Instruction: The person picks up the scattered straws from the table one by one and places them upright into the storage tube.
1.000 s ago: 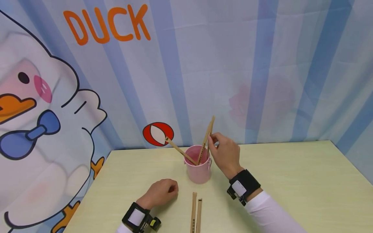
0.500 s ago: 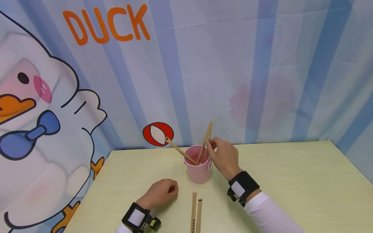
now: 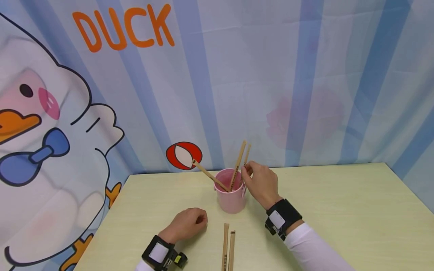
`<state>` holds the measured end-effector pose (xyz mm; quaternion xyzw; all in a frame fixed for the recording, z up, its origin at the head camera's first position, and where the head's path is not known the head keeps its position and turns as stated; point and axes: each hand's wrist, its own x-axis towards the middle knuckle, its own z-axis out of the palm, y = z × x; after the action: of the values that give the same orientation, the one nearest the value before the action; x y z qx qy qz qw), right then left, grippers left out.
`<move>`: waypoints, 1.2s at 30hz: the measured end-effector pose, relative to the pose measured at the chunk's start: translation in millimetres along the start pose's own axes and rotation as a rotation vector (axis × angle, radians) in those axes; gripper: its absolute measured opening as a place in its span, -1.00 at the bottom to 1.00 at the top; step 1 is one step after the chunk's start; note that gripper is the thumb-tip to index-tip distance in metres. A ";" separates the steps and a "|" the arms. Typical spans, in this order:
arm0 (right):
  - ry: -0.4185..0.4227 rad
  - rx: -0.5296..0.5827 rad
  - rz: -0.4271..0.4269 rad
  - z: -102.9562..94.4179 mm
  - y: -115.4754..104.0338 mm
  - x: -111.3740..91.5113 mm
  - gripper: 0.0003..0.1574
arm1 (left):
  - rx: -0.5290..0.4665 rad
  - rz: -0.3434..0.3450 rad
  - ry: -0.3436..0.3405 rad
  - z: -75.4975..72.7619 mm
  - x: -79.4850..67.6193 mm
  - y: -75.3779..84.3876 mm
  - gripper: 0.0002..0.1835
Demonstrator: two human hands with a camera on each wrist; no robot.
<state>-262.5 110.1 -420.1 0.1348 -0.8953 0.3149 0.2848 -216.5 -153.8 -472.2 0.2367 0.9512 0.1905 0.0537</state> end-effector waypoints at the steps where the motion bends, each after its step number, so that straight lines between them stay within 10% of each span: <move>1: -0.001 0.001 0.002 0.2 0.2 0.0 -0.72 | 0.001 -0.001 -0.001 0.1 0.0 0.0 -0.76; 36: -0.112 -0.065 0.096 -17.5 22.7 -28.6 -0.74 | -0.019 0.002 0.010 0.1 0.1 0.2 -0.77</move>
<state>-241.7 140.4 -436.9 0.0999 -0.9250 0.2908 0.2232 -216.5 -153.5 -472.3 0.2364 0.9493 0.2007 0.0511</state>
